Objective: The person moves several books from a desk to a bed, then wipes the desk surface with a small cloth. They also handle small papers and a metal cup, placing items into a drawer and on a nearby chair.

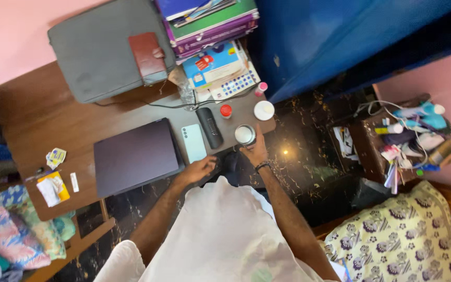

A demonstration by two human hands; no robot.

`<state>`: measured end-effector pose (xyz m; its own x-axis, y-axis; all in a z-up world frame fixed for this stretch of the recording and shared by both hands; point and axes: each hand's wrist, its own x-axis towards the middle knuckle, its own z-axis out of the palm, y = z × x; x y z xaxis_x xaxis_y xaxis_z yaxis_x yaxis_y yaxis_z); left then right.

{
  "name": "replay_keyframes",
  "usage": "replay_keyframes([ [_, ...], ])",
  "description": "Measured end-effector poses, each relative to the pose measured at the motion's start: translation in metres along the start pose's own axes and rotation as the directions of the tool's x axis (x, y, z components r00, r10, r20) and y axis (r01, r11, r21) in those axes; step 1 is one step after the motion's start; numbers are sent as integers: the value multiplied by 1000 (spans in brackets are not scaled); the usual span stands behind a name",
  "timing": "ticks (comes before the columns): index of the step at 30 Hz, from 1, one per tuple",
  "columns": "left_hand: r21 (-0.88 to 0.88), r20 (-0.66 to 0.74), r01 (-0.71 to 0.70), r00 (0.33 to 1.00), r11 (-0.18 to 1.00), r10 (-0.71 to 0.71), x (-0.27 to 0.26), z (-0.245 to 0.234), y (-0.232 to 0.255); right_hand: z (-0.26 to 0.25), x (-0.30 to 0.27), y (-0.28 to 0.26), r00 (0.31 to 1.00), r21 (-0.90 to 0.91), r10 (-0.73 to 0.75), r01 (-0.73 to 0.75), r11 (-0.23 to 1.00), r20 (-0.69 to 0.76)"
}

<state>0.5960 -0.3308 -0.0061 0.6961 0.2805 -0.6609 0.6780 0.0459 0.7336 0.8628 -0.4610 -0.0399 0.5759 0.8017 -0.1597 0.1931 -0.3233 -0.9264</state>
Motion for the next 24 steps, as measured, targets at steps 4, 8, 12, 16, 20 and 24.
replay_keyframes([
  [4,-142,-156,-118,983,983,96,-17,-11,16,3,1,11,990,-34,138,-137,990,11],
  [8,-148,-248,-59,969,987,21,-36,-5,18,3,9,23,993,86,93,-99,991,71],
  [12,-160,-283,-26,959,987,-21,-42,11,21,-4,19,25,989,169,-19,-6,986,145],
  [16,-140,-350,10,935,990,-59,-38,33,34,-19,25,11,977,36,-8,0,999,213],
  [20,-236,-432,1,896,972,-106,-34,55,58,-38,31,-12,956,-131,77,-41,991,283],
  [24,-231,-529,38,834,972,-158,-41,81,81,-59,35,-25,907,-147,-217,285,947,361],
])
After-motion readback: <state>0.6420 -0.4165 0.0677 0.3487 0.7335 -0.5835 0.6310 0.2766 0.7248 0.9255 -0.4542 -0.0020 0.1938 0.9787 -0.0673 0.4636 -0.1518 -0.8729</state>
